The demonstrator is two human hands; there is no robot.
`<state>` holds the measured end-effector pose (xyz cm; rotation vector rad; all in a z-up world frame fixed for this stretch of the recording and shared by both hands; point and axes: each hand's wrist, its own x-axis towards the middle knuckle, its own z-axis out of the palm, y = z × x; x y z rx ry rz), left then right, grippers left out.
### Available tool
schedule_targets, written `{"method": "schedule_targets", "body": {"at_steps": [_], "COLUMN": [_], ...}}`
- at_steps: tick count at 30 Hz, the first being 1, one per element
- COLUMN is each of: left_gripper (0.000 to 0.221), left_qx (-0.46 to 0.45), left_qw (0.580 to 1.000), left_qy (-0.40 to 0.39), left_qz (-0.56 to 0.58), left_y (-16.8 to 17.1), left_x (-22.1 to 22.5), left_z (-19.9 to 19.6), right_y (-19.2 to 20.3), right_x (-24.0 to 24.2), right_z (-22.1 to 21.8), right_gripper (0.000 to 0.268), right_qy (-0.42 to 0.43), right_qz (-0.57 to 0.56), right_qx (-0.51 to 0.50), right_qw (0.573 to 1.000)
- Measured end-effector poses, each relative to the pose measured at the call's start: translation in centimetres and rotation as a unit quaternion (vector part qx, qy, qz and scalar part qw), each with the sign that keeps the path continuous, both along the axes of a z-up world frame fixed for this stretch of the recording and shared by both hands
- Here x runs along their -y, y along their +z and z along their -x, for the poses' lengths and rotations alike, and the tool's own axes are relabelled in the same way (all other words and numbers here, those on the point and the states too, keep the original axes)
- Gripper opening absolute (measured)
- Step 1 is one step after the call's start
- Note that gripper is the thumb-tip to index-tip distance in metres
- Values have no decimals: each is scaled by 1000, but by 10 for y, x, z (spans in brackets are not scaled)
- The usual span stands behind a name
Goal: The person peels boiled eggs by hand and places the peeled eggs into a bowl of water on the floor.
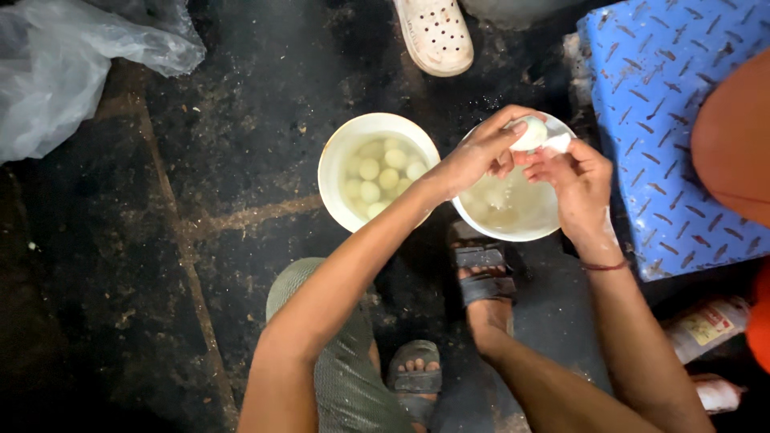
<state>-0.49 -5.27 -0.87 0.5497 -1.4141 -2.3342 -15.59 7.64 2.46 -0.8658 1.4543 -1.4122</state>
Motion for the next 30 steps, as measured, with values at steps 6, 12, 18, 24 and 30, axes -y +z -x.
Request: {"method": "schedule_targets", "body": {"at_steps": [6,12,18,24,30], "left_gripper": [35,45,47,49,34], "left_qx": [40,80,110,35,48], "left_qw": [980,992,990,994,991], "left_qy": [29,4,17,61,37], "left_qz": [191,100,85,86,120], "left_y": [7,-8,-37,-26,2], "left_x": [-13,-4,-4,-3,-5], "left_z": [2,14,22,17,11], "right_y": [5,-15,-14,-19,-34], "right_x": [3,-6,-5,-11,-17], "right_z": [-3,6,1,0,17], "right_gripper": [23,10,10,7,13], "right_qy": [29,26,-24,38,10], "right_qz": [-15,-5,-14,12,13], "right_qx": [55,-80,86,65,169], "right_qw": [998,996,996,997,985]}}
